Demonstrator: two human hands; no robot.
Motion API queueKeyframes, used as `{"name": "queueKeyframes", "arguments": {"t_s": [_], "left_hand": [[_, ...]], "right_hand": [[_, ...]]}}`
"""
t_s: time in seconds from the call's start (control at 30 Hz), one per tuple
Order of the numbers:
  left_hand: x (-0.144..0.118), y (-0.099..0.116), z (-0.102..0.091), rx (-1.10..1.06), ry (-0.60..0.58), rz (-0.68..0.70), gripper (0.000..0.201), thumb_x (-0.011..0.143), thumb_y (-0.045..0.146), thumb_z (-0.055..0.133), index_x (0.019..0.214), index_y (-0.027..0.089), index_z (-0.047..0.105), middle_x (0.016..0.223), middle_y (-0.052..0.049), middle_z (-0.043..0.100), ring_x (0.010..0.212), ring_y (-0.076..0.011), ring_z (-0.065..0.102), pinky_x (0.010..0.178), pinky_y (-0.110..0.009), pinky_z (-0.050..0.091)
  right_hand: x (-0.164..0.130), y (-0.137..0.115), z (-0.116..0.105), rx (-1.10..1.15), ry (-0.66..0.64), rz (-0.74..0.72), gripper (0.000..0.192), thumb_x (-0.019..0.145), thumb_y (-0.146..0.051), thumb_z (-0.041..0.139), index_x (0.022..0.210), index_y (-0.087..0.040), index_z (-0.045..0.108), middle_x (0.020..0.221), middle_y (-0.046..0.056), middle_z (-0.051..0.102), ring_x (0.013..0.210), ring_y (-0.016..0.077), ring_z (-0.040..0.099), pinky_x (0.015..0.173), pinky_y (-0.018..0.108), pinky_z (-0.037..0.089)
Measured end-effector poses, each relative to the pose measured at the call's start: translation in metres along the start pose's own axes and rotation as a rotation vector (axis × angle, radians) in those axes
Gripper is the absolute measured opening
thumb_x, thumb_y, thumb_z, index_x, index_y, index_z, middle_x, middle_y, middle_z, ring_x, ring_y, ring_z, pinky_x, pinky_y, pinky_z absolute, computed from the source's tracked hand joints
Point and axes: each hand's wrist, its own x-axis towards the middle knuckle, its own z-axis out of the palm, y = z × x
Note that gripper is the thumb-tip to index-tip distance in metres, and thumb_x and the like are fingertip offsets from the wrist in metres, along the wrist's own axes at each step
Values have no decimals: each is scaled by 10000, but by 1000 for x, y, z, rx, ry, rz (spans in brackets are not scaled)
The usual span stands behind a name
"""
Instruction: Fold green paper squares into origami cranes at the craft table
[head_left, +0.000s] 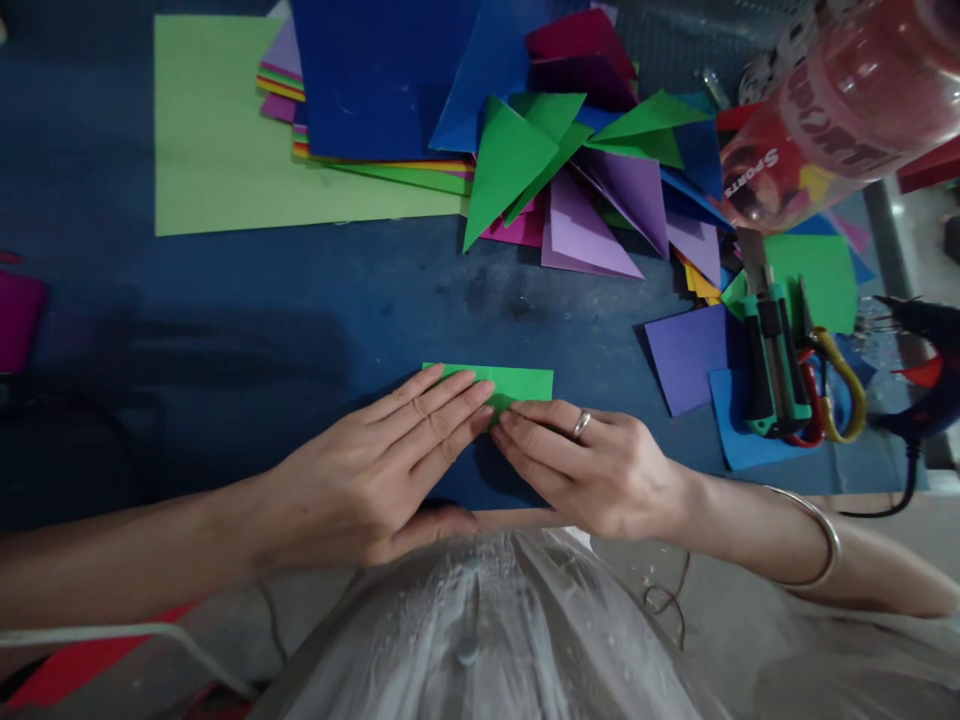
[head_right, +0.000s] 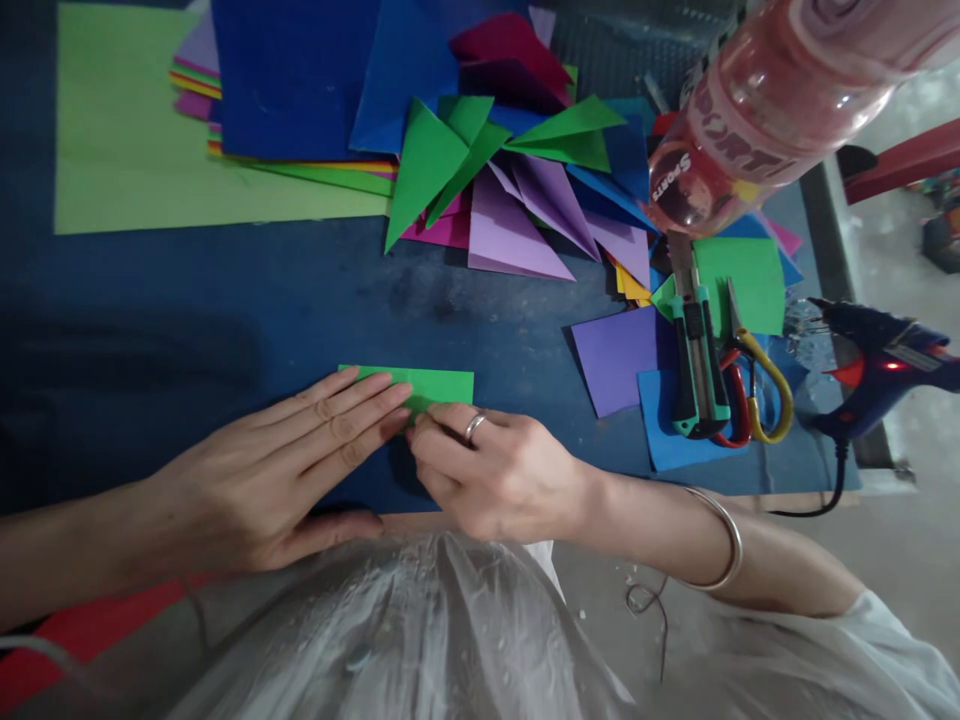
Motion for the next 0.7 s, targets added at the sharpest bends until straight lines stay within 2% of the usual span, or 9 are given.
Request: {"name": "queueKeyframes", "arguments": {"t_s": [0.13, 0.23, 0.43, 0.53, 0.7], "left_hand": [[-2, -1, -1, -51, -4, -5, 657, 1026, 463, 575, 1379, -90, 545, 1468, -314, 572, 1444, -399, 506, 1189, -542, 482], [-5, -4, -2, -93, -8, -7, 628, 1044, 448, 540, 1420, -54, 514, 1507, -311, 537, 1495, -390, 436, 1205, -551, 458], [-7, -6, 0, -116, -43, 9, 513, 1063, 460, 495, 1287, 17, 624, 1513, -325, 523, 1493, -419, 426, 1182, -590, 470], [-7, -3, 3, -107, -21, -9, 524, 1054, 494, 504, 1249, 27, 642, 1507, -323, 531, 1495, -412, 427, 1201, -588, 455], [-7, 2, 5, -101, 7, -27, 594, 1010, 551, 571, 1239, 6, 636, 1491, -340, 538, 1493, -424, 428, 1205, -604, 453]], "right_hand": [[2, -2, 0, -13, -12, 19, 192, 995, -103, 589, 907, -109, 759, 975, 58, 766, 950, 178, 707, 678, 254, 561], [2, -3, -1, -12, -22, 27, 244, 1019, -82, 534, 909, -107, 750, 975, 65, 750, 942, 174, 692, 680, 264, 540], [2, -1, 0, 7, 2, 27, 248, 1015, -91, 547, 886, -123, 757, 958, 45, 761, 923, 164, 685, 672, 259, 523], [2, -1, 0, -15, -5, 17, 225, 1010, -110, 571, 886, -134, 758, 974, 41, 768, 940, 169, 687, 715, 264, 541], [2, -1, 0, -19, -14, 17, 244, 1020, -112, 554, 883, -141, 754, 961, 32, 769, 925, 161, 688, 701, 260, 540]]}}
